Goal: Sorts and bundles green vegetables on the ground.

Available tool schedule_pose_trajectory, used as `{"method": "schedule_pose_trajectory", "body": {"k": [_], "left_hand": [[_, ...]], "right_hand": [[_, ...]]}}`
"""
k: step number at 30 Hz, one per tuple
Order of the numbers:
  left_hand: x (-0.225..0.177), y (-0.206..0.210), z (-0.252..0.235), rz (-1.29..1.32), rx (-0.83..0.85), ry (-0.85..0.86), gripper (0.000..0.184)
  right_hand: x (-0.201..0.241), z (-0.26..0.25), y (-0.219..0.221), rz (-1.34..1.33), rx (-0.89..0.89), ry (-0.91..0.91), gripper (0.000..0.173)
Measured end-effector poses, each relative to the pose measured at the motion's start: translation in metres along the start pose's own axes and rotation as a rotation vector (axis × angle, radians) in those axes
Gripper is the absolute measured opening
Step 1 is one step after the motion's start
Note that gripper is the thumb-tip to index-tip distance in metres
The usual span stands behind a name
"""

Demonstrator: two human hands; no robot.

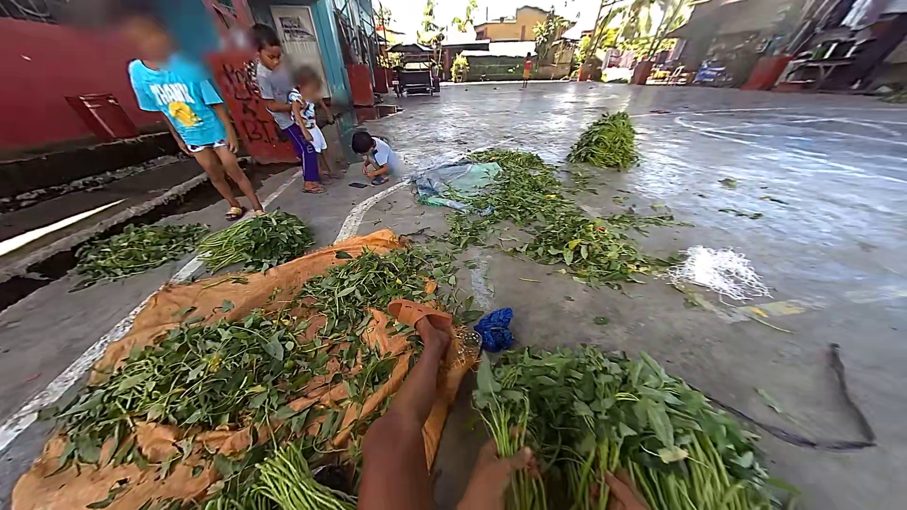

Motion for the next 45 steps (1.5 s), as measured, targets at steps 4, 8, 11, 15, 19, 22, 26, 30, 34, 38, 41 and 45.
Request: {"method": "schedule_pose_trajectory", "body": {"k": [4,8,11,15,19,22,26,30,34,38,41,45], "left_hand": [[-0.003,0.017,0.022,-0.049,-0.091,-0.146,0.014],[-0.003,0.037,0.04,-0.114,-0.087,-0.203,0.018],[-0.003,0.049,0.048,-0.208,-0.031,-0.161,0.022],[-0.007,0.057,0.058,-0.456,0.044,-0.147,0.037],[0.004,0.032,0.049,-0.53,0.199,-0.193,0.042],[0.044,-0.022,0.019,-0.484,0.39,-0.187,0.052],[0.039,-0.036,0.011,-0.321,0.273,-0.182,0.039],[0.021,-0.04,-0.002,-0.004,-0.092,-0.048,0.022],[0.019,-0.039,-0.007,-0.06,-0.245,-0.004,0.022],[0.034,-0.029,0.002,-0.266,-0.052,-0.165,0.032],[0.041,-0.029,0.002,-0.319,0.018,-0.213,0.033],[0.042,-0.034,0.005,-0.329,0.017,-0.16,0.026]], "right_hand": [[0.013,0.021,0.019,0.078,-0.046,-0.076,0.044],[0.01,0.027,0.023,0.063,-0.075,-0.085,0.04],[0.004,0.029,0.029,0.025,-0.081,-0.086,0.039],[-0.001,0.032,0.035,0.05,-0.117,-0.052,0.034],[-0.004,0.034,0.035,0.04,-0.137,0.01,0.027],[-0.009,0.031,0.034,-0.052,-0.13,0.093,0.02],[-0.009,0.026,0.03,-0.174,-0.198,0.187,0.016],[-0.01,0.025,0.027,-0.208,-0.266,0.169,0.016],[-0.018,0.029,0.034,-0.14,-0.206,0.138,0.015],[-0.027,0.038,0.045,0.056,-0.004,0.131,0.017],[-0.024,0.044,0.048,0.194,0.073,0.132,0.017],[-0.015,0.038,0.04,0.291,0.054,0.149,0.034]]}}
Point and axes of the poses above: each hand's wrist, its own z-axis away from the middle knuckle, its own y-axis out of the palm, x = y × z, the point moved 1 cm from there along -z, towards the middle knuckle, and after that the axes turned 10 degrees about z, right-handed, at the moved point
